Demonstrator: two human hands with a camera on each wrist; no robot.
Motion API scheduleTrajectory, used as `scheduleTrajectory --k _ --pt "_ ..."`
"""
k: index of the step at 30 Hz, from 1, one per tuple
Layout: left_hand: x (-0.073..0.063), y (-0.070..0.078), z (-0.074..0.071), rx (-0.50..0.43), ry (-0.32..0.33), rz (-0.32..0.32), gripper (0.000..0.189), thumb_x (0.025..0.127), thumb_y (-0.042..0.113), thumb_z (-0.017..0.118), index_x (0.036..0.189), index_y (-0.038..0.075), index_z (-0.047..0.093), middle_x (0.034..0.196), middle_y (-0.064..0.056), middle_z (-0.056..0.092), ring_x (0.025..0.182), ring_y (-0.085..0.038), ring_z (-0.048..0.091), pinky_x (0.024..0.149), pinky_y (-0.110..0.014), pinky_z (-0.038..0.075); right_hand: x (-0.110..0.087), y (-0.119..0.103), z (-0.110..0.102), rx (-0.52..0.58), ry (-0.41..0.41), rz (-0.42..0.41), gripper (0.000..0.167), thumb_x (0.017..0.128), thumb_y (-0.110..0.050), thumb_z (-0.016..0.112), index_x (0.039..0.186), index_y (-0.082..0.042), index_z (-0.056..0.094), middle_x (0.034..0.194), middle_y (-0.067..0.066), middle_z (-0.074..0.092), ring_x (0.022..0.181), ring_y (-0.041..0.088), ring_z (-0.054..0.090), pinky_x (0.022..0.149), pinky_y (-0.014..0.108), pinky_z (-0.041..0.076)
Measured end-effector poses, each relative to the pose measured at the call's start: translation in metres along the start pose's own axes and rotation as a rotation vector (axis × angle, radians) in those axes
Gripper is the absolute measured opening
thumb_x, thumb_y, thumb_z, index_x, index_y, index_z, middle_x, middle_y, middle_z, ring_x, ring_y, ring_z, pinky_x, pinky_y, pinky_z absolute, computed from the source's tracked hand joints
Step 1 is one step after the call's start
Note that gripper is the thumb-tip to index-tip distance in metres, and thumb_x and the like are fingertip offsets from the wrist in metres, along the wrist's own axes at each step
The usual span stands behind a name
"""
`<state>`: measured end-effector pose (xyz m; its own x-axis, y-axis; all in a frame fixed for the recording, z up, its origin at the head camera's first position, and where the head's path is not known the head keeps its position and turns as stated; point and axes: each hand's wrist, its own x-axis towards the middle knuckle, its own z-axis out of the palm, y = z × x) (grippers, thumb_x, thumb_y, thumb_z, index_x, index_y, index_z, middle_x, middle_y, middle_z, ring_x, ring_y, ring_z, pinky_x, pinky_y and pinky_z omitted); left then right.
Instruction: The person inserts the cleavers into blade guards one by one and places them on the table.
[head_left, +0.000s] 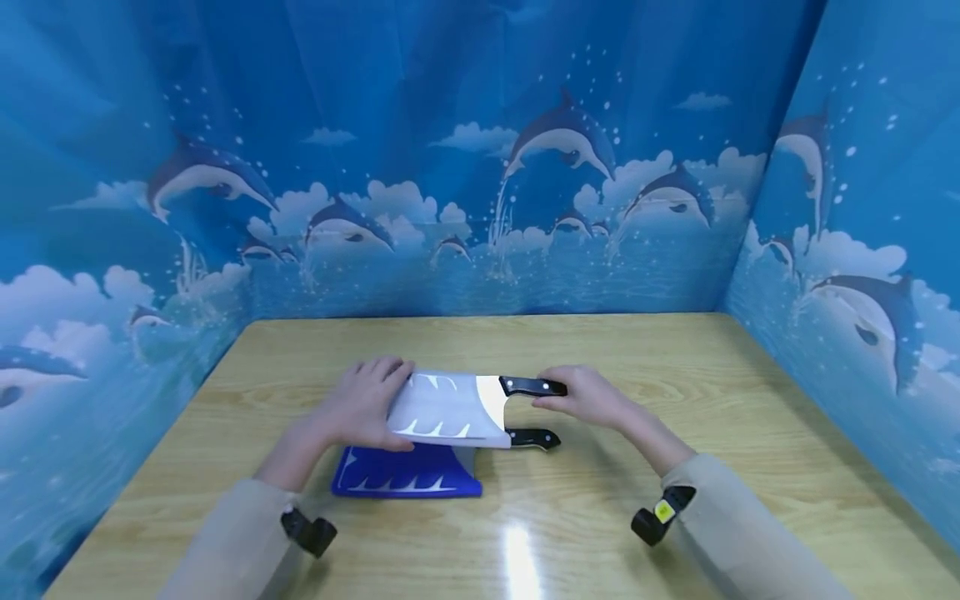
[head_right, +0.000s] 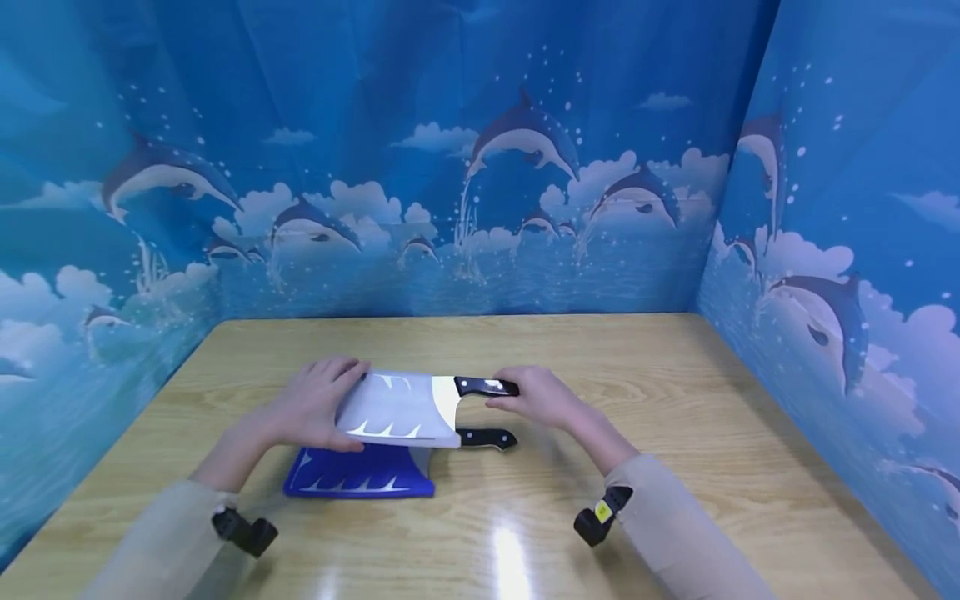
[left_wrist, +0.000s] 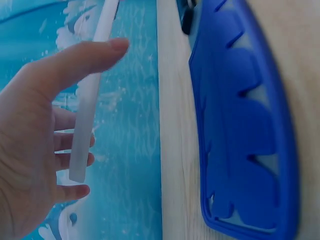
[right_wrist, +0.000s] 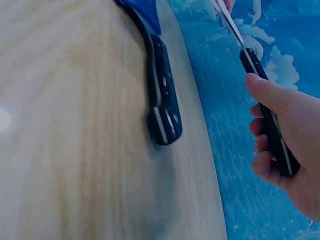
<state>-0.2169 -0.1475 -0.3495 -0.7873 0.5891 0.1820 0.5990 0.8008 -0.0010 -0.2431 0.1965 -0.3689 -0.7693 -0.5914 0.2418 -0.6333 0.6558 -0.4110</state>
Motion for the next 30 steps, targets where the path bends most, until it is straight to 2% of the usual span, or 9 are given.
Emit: scheduleTrajectory --k 5,12,15,17,22,26,30 --pt "0.014 -0.014 0.004 -0.023 -0.003 -0.023 0.105 0.055 0.058 0.077 0.135 0.000 0.042 0.128 -0.020 0.046 0.119 -0.036 0.041 0.097 -0.057 0.032 0.014 0.013 -0.001 0.054 0.011 0.108 0.028 0.080 -0.020 0.072 0.100 -0.001 0.066 0.088 0.005 0.065 0.072 0.014 0.055 0.065 0.032 0.048" --pt "0.032 -0.029 0.010 -0.119 -0.103 -0.134 0.106 0.058 0.051 0.078 0.141 0.000 0.035 0.138 -0.022 0.037 0.127 -0.039 0.033 0.104 -0.053 0.027 0.027 0.032 0.003 0.087 0.040 0.236 0.031 0.081 -0.012 0.069 0.106 0.005 0.063 0.099 0.016 0.064 0.091 0.029 0.059 0.082 0.043 0.048" --pt "0.039 -0.036 0.016 -0.138 -0.137 -0.151 0.107 0.059 0.048 0.078 0.142 0.000 0.032 0.140 -0.023 0.035 0.128 -0.039 0.032 0.104 -0.052 0.027 0.032 0.035 0.005 0.130 0.026 0.304 0.034 0.081 -0.010 0.067 0.109 0.006 0.061 0.105 0.019 0.063 0.097 0.032 0.057 0.087 0.045 0.046" --pt "0.044 -0.041 0.022 -0.149 -0.154 -0.146 0.107 0.059 0.046 0.079 0.142 -0.001 0.031 0.140 -0.023 0.035 0.127 -0.040 0.032 0.104 -0.051 0.027 0.037 0.039 0.008 0.163 0.013 0.342 0.033 0.080 -0.009 0.067 0.109 0.005 0.062 0.106 0.019 0.062 0.098 0.032 0.057 0.087 0.044 0.046" --pt "0.051 -0.049 0.037 -0.168 -0.220 -0.141 0.108 0.058 0.043 0.080 0.142 -0.004 0.030 0.139 -0.025 0.035 0.127 -0.041 0.033 0.105 -0.049 0.027 0.042 0.048 0.020 0.209 -0.018 0.352 0.025 0.080 -0.006 0.067 0.103 0.003 0.064 0.100 0.015 0.064 0.088 0.025 0.055 0.081 0.040 0.046" --pt "0.052 -0.051 0.044 -0.191 -0.261 -0.177 0.110 0.057 0.042 0.081 0.141 -0.005 0.030 0.140 -0.024 0.034 0.128 -0.040 0.032 0.106 -0.049 0.027 0.044 0.054 0.031 0.253 -0.026 0.376 0.022 0.079 -0.006 0.068 0.100 0.002 0.065 0.098 0.012 0.064 0.085 0.022 0.054 0.080 0.039 0.044" --pt "0.051 -0.053 0.048 -0.201 -0.274 -0.200 0.110 0.057 0.044 0.082 0.141 -0.003 0.031 0.141 -0.023 0.034 0.129 -0.039 0.031 0.106 -0.048 0.026 0.046 0.055 0.037 0.269 -0.025 0.432 0.024 0.078 -0.006 0.070 0.100 0.002 0.065 0.098 0.012 0.063 0.088 0.023 0.054 0.084 0.040 0.043"
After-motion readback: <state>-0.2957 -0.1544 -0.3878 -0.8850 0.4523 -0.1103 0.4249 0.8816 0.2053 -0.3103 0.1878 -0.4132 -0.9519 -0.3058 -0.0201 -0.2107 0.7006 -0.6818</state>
